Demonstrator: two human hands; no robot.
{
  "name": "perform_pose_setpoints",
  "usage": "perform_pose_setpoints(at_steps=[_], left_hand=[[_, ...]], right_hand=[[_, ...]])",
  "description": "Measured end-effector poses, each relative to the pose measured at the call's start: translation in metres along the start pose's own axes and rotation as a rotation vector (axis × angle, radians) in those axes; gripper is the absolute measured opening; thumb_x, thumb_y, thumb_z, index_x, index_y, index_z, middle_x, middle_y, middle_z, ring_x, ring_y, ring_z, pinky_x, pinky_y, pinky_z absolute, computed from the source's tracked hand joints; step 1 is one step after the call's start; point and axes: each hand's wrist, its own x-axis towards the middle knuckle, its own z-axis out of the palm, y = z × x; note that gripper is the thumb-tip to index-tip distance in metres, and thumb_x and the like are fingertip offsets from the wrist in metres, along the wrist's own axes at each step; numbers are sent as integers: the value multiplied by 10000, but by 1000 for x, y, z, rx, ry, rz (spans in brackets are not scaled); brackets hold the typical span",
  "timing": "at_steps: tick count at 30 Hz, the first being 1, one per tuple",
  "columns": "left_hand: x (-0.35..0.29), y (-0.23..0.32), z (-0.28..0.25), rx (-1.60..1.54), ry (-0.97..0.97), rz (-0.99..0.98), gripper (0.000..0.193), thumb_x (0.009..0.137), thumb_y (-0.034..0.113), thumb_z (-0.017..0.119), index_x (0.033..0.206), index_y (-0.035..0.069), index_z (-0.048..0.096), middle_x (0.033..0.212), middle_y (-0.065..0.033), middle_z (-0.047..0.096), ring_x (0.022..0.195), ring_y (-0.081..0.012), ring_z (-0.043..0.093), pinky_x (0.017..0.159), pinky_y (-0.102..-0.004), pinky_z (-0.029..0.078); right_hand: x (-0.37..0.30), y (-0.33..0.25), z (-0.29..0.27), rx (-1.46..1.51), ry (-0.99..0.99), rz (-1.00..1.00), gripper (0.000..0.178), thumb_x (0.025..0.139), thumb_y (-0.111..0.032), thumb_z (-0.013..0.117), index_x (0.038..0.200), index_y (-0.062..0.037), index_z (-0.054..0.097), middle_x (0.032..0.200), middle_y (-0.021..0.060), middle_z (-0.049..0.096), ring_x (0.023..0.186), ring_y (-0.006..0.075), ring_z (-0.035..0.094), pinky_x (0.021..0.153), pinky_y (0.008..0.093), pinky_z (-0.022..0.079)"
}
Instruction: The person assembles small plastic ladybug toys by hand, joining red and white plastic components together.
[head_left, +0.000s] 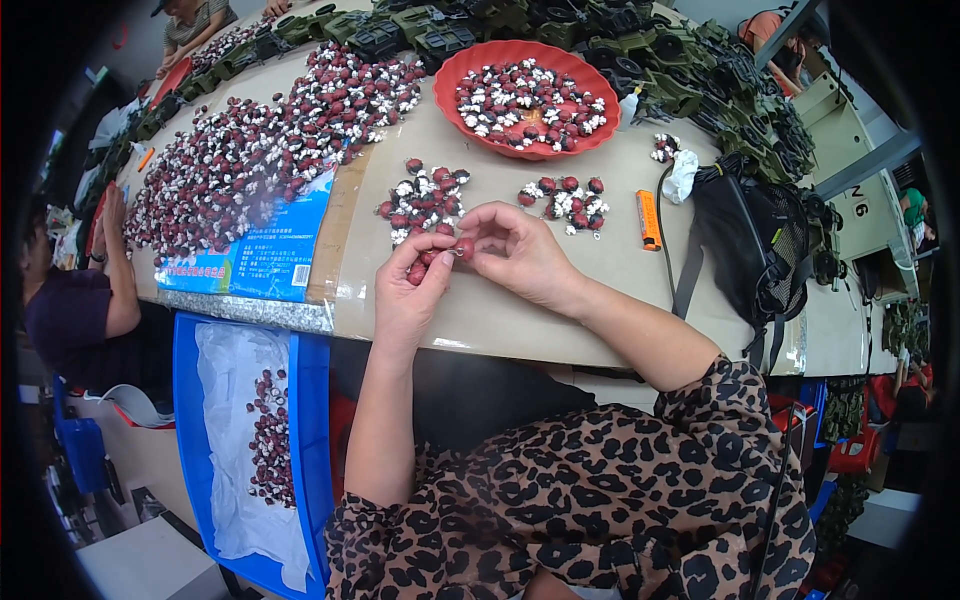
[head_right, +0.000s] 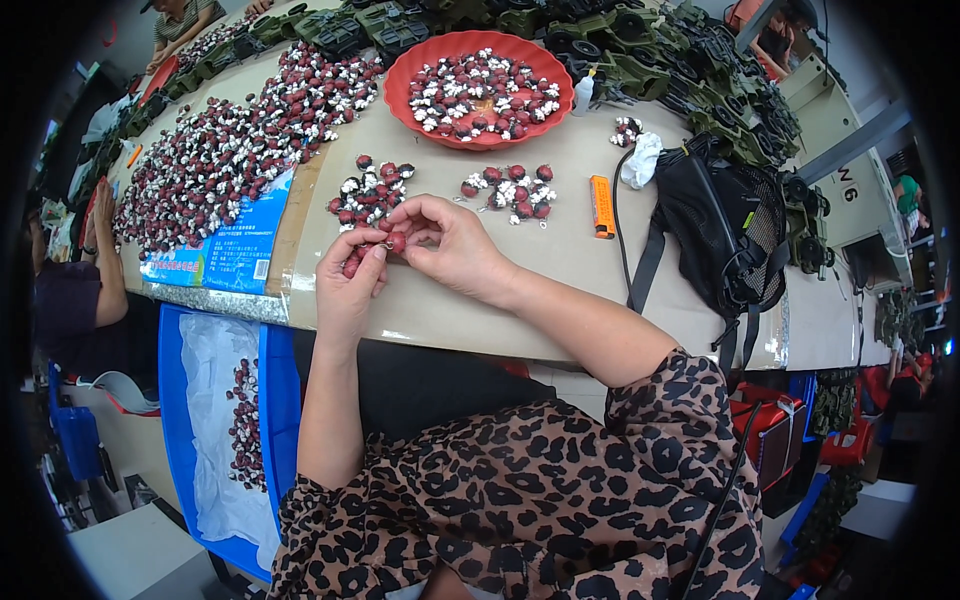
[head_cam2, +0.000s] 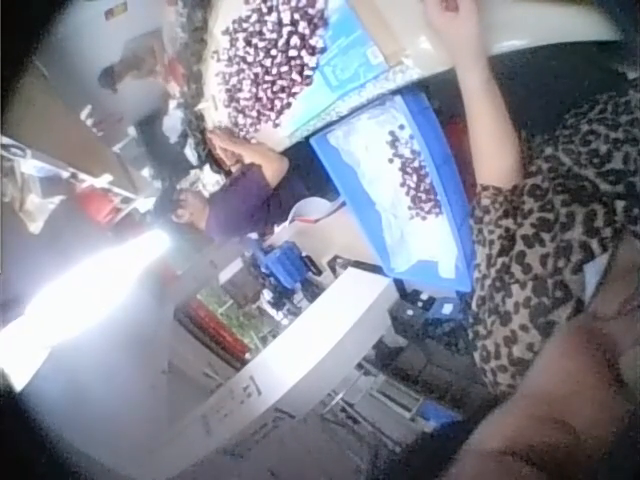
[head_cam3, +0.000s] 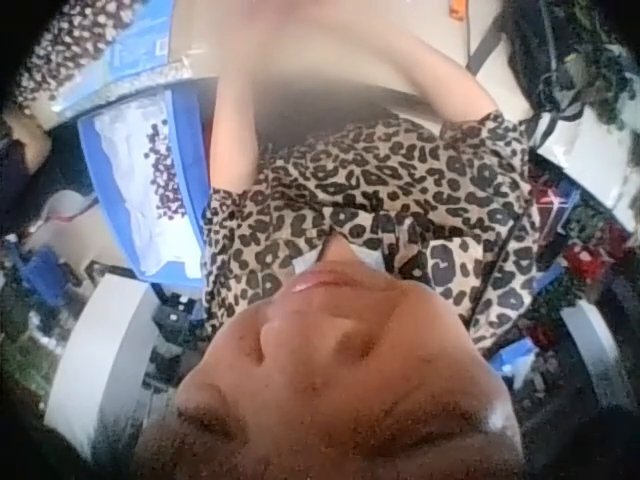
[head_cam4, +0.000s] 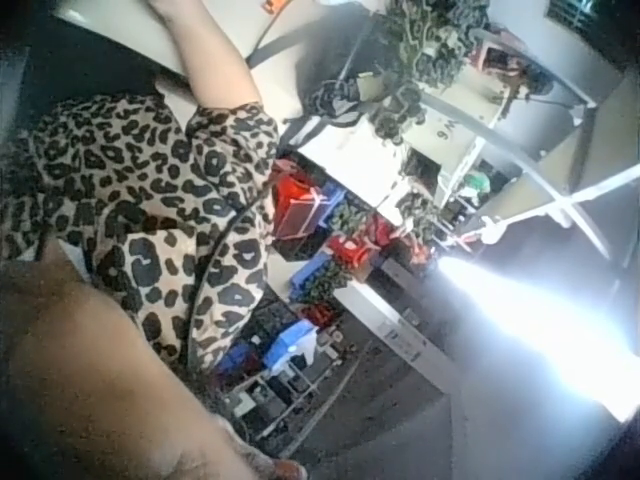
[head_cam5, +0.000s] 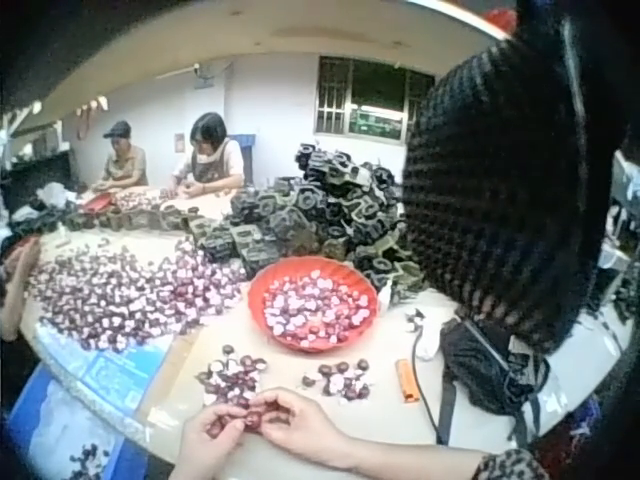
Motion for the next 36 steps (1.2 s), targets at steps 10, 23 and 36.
perform_pose_setpoints(at_steps=[10, 23, 36], left_hand=[[2, 1, 1, -49, 45, 10, 112, 831, 38, 514, 936, 13, 542, 661, 18, 508, 507, -22, 409, 423, -155, 295], [3, -1, 1, -28, 54, 9, 93, 838, 55, 515, 924, 22, 528, 629, 22, 483, 498, -26, 400, 419, -155, 288], [2, 4, 4, 32, 45, 18, 230, 839, 42, 506, 1064, 0, 525, 739, 4, 516, 549, -21, 426, 438, -151, 311]], right_hand=[[1, -3, -3, 299, -93, 314, 302, 777, -23, 589, 1054, 20, 479, 900, 60, 541, 793, 102, 556, 696, 228, 493], [1, -2, -5, 298, -98, 310, 311, 777, -49, 601, 1056, 23, 482, 877, 61, 544, 761, 100, 564, 668, 228, 499], [4, 3, -9, 591, -117, 413, 207, 844, -75, 512, 1029, 11, 473, 844, 69, 584, 735, 105, 588, 695, 217, 505]])
